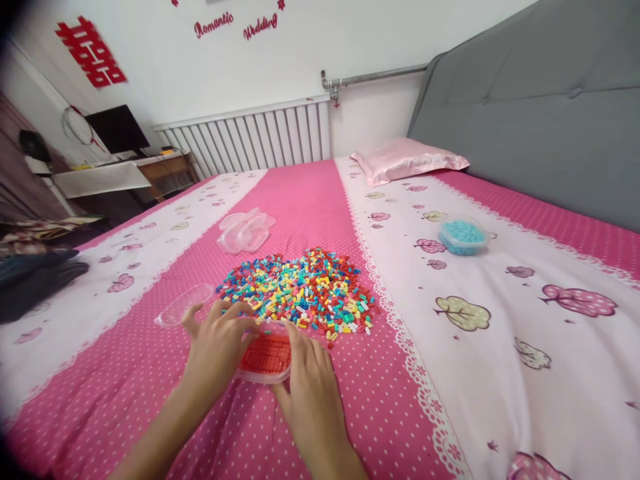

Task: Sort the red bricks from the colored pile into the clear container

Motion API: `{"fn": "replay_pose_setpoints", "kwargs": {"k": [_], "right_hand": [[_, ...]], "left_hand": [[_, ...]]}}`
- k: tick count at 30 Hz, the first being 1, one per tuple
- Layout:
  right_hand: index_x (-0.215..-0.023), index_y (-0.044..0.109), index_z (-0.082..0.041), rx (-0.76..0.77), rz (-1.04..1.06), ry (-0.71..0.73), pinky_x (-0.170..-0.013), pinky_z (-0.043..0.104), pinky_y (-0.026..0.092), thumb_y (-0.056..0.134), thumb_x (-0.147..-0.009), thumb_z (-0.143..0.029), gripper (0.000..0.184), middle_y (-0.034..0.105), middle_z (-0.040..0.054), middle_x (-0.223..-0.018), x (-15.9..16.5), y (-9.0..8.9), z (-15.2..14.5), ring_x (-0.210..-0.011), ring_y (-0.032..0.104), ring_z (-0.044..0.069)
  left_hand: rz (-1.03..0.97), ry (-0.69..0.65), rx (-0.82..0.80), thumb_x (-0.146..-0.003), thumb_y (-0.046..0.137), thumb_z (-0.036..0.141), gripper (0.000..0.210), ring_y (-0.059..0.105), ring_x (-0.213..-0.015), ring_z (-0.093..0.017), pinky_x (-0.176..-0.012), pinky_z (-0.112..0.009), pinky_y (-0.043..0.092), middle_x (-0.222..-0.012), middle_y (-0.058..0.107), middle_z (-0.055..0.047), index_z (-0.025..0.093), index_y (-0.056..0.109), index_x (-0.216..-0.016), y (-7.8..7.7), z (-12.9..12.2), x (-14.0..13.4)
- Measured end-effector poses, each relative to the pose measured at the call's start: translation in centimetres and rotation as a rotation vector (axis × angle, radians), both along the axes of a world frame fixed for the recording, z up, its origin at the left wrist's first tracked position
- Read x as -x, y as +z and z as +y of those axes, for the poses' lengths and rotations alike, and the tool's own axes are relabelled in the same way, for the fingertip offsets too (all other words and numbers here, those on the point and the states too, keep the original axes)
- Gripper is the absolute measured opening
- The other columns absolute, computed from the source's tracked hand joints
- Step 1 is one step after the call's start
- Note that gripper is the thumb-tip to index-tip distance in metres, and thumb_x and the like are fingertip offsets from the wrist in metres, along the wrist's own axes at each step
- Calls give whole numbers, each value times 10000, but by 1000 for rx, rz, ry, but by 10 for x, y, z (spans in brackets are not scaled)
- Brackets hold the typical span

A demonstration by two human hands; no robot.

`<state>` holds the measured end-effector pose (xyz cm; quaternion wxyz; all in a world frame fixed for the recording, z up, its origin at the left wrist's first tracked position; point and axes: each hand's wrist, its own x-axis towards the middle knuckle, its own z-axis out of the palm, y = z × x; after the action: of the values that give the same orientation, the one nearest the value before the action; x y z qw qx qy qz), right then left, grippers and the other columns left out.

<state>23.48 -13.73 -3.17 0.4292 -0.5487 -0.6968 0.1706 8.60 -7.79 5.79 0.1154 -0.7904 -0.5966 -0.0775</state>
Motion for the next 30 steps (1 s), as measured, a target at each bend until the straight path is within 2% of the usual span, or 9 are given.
{"fn": "replay_pose_setpoints", "kwargs": {"k": [5,10,15,21,26,30], "right_hand": [[-1512,342,-239,-13,-3,-7,-1024,511,542,768,-793,-61,854,615,110,-1355,-1,2,0,-1236,588,322],[-1509,342,-241,11,1,4,-1036,510,532,740,-781,-14,860,608,104,-1371,-1,4,0,-1239,584,315],[-1507,342,-252,47,29,16,-1046,519,518,748,-797,-25,849,605,105,-1368,-1,7,0,-1255,571,319],[-1513,319,-280,44,30,33,-1037,535,516,741,-814,-31,853,600,94,-1382,-1,9,1,-1239,580,318],[-1510,330,-257,43,21,28,-1032,522,520,751,-796,-17,863,602,101,-1374,-2,8,-1,-1230,581,316],[-1509,331,-233,42,10,20,-1025,518,524,764,-794,-27,860,609,111,-1358,-1,7,-1,-1223,582,319]], "left_hand": [[-38,-19,-71,-881,705,99,196,600,-1093,-320,-1096,-659,179,-1042,749,-12,248,749,-763,-7,2,5],[3,-12,-105,-869,690,88,142,601,-1076,-326,-1087,-627,203,-1002,738,-34,219,699,-817,-8,3,6],[38,-5,-96,-843,663,51,166,600,-1068,-336,-1077,-615,213,-977,729,-48,217,664,-855,-4,5,5],[-14,-17,-74,-816,682,58,172,589,-1048,-332,-1081,-619,189,-933,728,-41,224,638,-814,-2,6,9],[-29,-10,-74,-870,683,127,101,603,-1027,-325,-1082,-609,191,-928,727,-43,216,641,-848,-4,9,5],[-14,-11,-80,-859,714,137,114,605,-1038,-330,-1089,-599,184,-944,729,-43,214,636,-891,-6,9,2]]}}
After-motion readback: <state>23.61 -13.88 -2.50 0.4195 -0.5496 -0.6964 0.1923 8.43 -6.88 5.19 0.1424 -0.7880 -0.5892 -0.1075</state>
